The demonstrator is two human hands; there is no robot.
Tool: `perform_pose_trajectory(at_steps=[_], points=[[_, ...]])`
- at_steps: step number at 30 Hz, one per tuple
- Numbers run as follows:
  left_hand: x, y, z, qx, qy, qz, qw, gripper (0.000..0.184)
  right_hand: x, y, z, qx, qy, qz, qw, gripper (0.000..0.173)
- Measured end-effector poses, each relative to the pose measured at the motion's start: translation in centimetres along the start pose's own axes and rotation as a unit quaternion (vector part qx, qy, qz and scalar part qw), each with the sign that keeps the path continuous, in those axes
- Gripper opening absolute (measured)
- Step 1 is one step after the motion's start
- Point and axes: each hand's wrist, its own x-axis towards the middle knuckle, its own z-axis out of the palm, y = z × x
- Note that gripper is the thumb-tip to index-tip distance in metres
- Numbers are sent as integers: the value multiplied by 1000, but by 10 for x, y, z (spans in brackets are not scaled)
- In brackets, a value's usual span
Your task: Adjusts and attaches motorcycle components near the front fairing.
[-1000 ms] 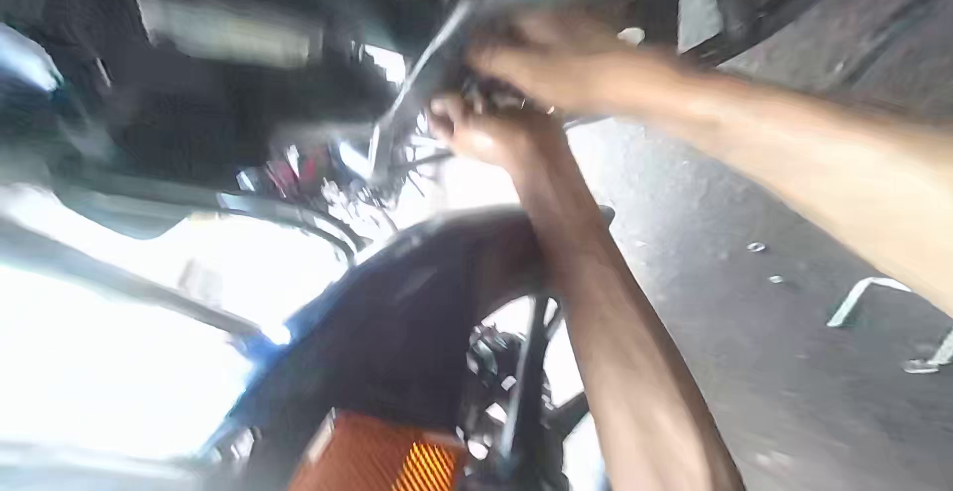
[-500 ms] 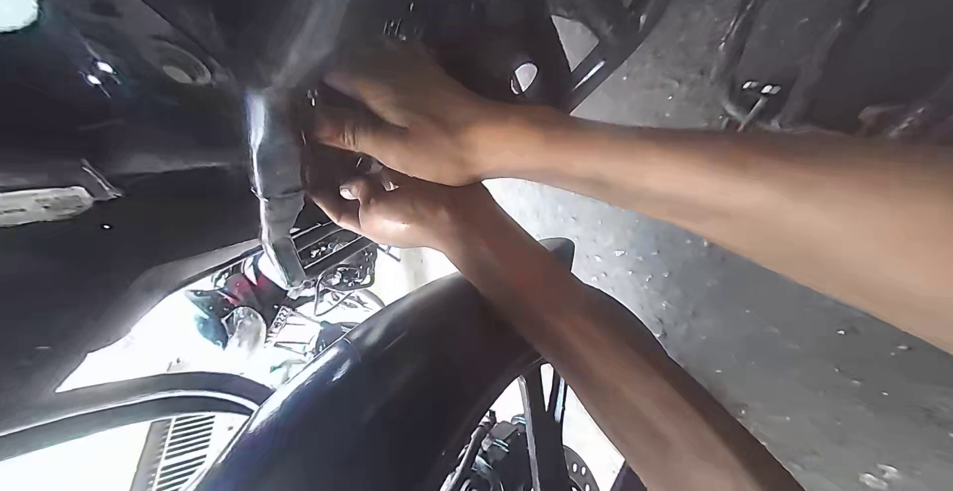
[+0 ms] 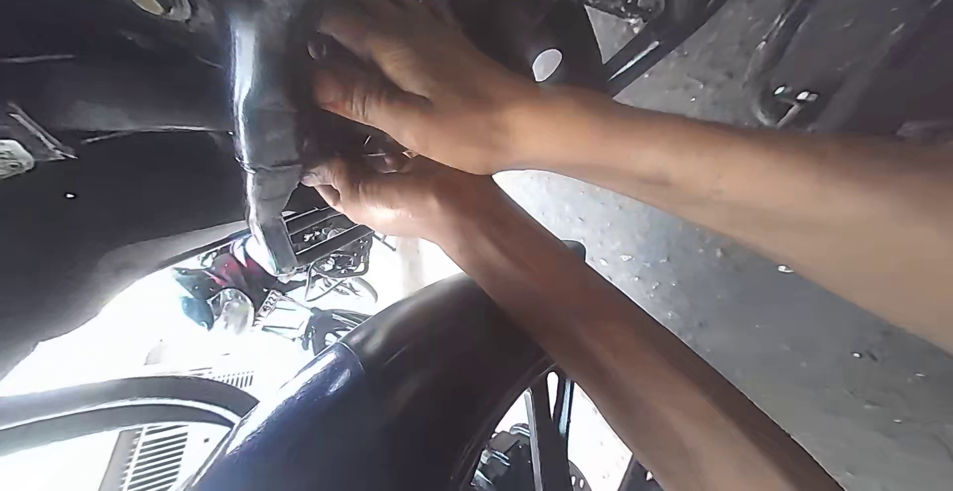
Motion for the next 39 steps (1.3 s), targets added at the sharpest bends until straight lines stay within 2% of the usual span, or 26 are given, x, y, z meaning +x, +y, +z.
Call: perform_pose_trajectory(at_steps=[3,5,9,12,15,23,24,25,26,27,28,29,30,31,36,39], points=[[0,2,2,-49,-12,-20,999,19,-1,0,-5,57,-20,16,998,56],[-2,1,1,-45,-19,-14,999,20,-2,-1,-5,93,-25,31,995,49],[-5,2,7,-11,19,1,1000,27,-3,-3,-6,136,-29,47,989,41],[-6,1,10,20,52,-2,998,26,-2,-4,-6,119,-35,47,991,42],[-12,2,7,34,43,-4,998,35,-3,-2,-6,97,-28,34,994,47],[-12,-2,8,2,59,-2,998,27,-1,3,-1,82,-6,0,997,52],[-8,-16,6,-36,59,29,997,26,-2,3,0,87,-6,2,996,51],[-1,-45,-2,-108,14,116,987,25,-2,4,1,91,-3,4,996,50],[21,-93,-21,-170,-130,291,932,31,-2,3,2,91,2,9,996,49],[34,-111,-26,-169,-173,364,899,35,-3,2,1,87,1,17,996,50],[20,-95,-18,-141,-98,305,937,31,-3,1,0,85,-2,24,996,50],[-1,-49,2,-70,48,141,986,25,-3,-1,-1,86,-9,30,996,52],[-6,-22,9,2,92,64,994,23,-4,-2,-2,90,-12,34,995,53],[-7,-11,10,39,92,34,994,24,-3,-2,-2,90,-17,35,995,55],[-9,-12,3,16,54,31,998,26,-1,1,-4,96,-27,16,995,50],[-9,-12,2,9,50,21,998,28,-1,1,-4,61,-30,1,998,56]])
